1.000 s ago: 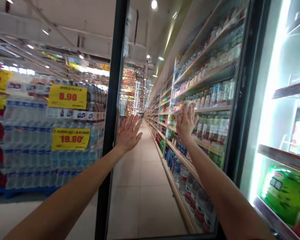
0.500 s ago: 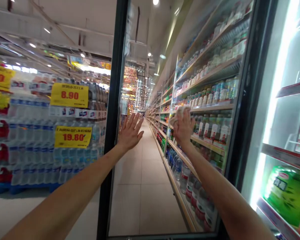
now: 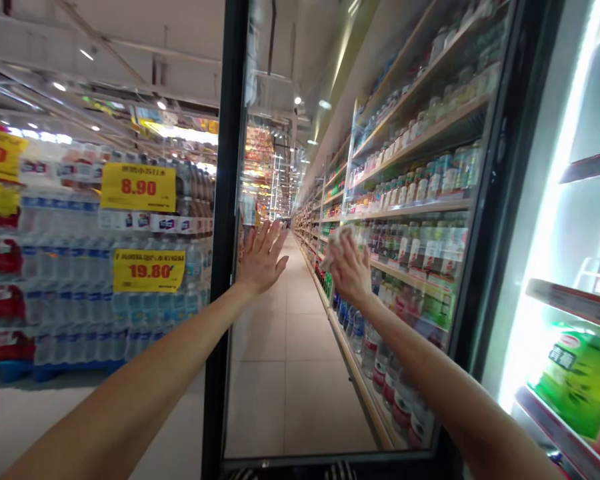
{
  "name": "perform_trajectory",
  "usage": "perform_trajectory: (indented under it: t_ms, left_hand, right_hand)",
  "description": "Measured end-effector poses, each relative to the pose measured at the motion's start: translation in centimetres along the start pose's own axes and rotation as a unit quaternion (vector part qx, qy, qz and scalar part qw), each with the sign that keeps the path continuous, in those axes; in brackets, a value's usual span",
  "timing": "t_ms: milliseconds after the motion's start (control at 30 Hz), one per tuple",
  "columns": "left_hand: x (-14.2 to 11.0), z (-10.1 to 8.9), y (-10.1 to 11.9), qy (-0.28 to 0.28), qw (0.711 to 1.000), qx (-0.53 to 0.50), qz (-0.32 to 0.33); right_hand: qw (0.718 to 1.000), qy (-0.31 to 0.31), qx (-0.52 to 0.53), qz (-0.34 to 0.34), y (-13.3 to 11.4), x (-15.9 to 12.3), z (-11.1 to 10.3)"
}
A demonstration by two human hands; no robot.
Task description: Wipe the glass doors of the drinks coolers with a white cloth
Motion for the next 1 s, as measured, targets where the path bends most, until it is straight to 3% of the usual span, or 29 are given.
perform_trajectory:
  t_ms: [67, 100, 133, 200, 267, 300, 333, 467, 533, 600, 700, 800, 900, 1000]
  left_hand:
    - [0.0, -0.1, 0.0, 0.001, 1.000, -0.005, 0.000]
    - [0.0, -0.1, 0.0, 0.000, 1.000, -0.005, -0.001]
    - [0.0, -0.1, 0.1, 0.000, 1.000, -0.005, -0.001]
    - [0.0, -0.1, 0.0, -0.001, 1.000, -0.002, -0.003]
    - [0.0, 0.0, -0.1, -0.002, 1.000, 0.003, 0.000]
    - [-0.1, 0.0, -0.2, -0.003, 1.000, 0.006, 0.001]
    - [-0.1, 0.0, -0.2, -0.003, 1.000, 0.008, 0.002]
    - [0.4, -0.6, 1.3, 0.027, 1.000, -0.006, -0.004]
    - [0.9, -0.7, 3.4, 0.031, 0.998, -0.054, 0.018]
    - [1.5, -0.3, 6.2, 0.015, 0.991, -0.123, 0.053]
    - [2.1, 1.3, 9.6, -0.002, 0.985, -0.164, 0.045]
    - [2.6, 3.0, 10.9, 0.005, 0.993, -0.117, -0.006]
    - [3.4, 3.6, 9.7, -0.006, 0.996, -0.087, 0.022]
    - [5.4, 2.5, 5.6, -0.026, 0.993, -0.074, 0.085]
  right_hand:
    - [0.986, -0.058, 0.067, -0.140, -2.2, -1.4, 0.0]
    - [0.982, -0.064, 0.075, -0.162, -2.2, -1.6, -0.2]
    - [0.987, -0.051, 0.061, -0.142, -1.4, -1.4, -0.3]
    - [1.000, 0.024, -0.019, 0.003, 1.5, 0.0, -0.7]
    - [0.979, 0.095, -0.095, 0.156, 3.8, 1.0, -1.0]
    - [0.970, 0.108, -0.108, 0.189, 4.0, 1.2, -0.9]
    - [0.972, 0.103, -0.103, 0.186, 3.5, 1.3, -0.6]
    - [1.000, 0.020, -0.001, 0.024, -2.4, -0.1, 0.8]
    - [0.999, 0.015, 0.024, 0.016, -4.3, -0.9, 1.1]
    - [0.999, 0.014, 0.031, 0.032, -4.7, -1.4, 0.9]
    - [0.999, -0.019, 0.046, 0.001, -2.9, -2.1, -0.1]
    - [1.000, -0.010, 0.013, -0.003, 0.4, -3.4, -1.5]
    - [0.994, 0.041, -0.067, 0.078, 3.6, -4.6, -2.4]
    - [0.987, 0.047, -0.104, 0.115, 4.7, -5.4, -2.3]
Point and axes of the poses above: each hand's wrist, its own x-axis towards the middle knuckle, its own z-axis out of the palm, y = z × x, the point moved 3 cm from there along x, towards the middle knuckle, and after that the axes turned 13 degrees about y, right-handed, at the moved point
